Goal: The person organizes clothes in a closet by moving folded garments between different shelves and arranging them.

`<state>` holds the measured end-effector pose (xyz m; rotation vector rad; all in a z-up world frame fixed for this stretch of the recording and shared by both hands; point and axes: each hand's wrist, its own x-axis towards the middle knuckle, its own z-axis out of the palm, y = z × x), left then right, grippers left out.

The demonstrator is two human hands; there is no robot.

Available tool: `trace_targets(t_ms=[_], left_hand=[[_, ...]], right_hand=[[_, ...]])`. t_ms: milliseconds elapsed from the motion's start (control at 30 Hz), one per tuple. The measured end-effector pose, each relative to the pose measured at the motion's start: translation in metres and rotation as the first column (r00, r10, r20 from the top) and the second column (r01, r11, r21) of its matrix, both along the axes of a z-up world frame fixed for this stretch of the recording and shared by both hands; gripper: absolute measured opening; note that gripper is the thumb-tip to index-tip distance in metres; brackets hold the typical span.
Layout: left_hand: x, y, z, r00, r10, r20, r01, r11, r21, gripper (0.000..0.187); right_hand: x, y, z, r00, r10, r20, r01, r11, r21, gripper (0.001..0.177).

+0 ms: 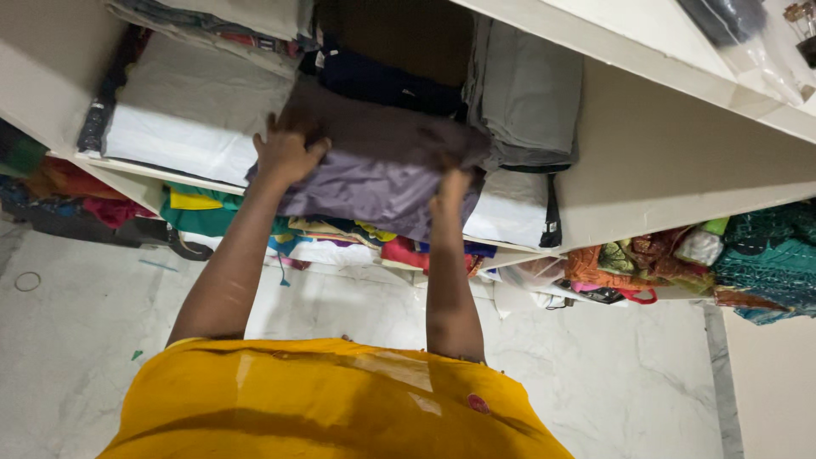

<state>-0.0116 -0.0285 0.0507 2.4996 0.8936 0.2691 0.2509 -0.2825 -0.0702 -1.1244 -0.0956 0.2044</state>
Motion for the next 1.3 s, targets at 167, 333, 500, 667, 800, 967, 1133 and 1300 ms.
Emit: trace_targets(t_ms=[167,333,500,667,800,967,1133,1300], left_hand=[[0.023,0.043,-0.047,0.997,0.081,0.02,-0.081,0.997,0.01,0.067],[0.056,0.086,-0.096,0.99,0.012,-0.143,-0.03,0.993,-0.118,0.053],[0.056,0.1,-0.107,0.99,-0.099,-0.101,0.102,0.995,0.023,0.046],[0.007,0.155,-0.09,0.997,-0.001,0.081,-0.009,0.993,0.121,0.043],[-0.029,0.182,-0.061,0.979,0.167,0.114,-0.184,0.969,0.163,0.043],[-0.036,0.132,-0.032,0.965,0.264,-0.014,-0.26,0.959,0.114,0.07],[-0.029,0.127,-0.05,0.95,0.313,0.005,-0.311,0.944,-0.115,0.08],[-0.031,0.151,-0.07,0.968,0.246,0.047,-0.243,0.968,-0.067,0.079]], right_hand=[[0.011,-0.048,0.036,0.956,-0.26,0.136,0.244,0.962,0.124,0.042],[0.003,-0.059,0.052,0.986,-0.163,0.031,0.165,0.982,-0.091,0.049],[0.009,-0.055,0.038,0.989,-0.133,0.07,0.141,0.981,-0.134,0.044],[-0.017,-0.013,0.017,0.976,-0.053,0.209,0.08,0.989,-0.122,0.047],[-0.048,0.033,0.012,0.98,0.047,0.195,0.014,0.954,-0.3,0.047],[-0.022,0.018,0.017,0.961,-0.117,0.252,0.169,0.965,-0.198,0.053],[-0.008,-0.015,0.025,0.87,-0.235,0.434,0.41,0.834,-0.369,0.072],[-0.035,-0.016,0.058,0.683,-0.076,0.727,0.588,0.648,-0.485,0.084]])
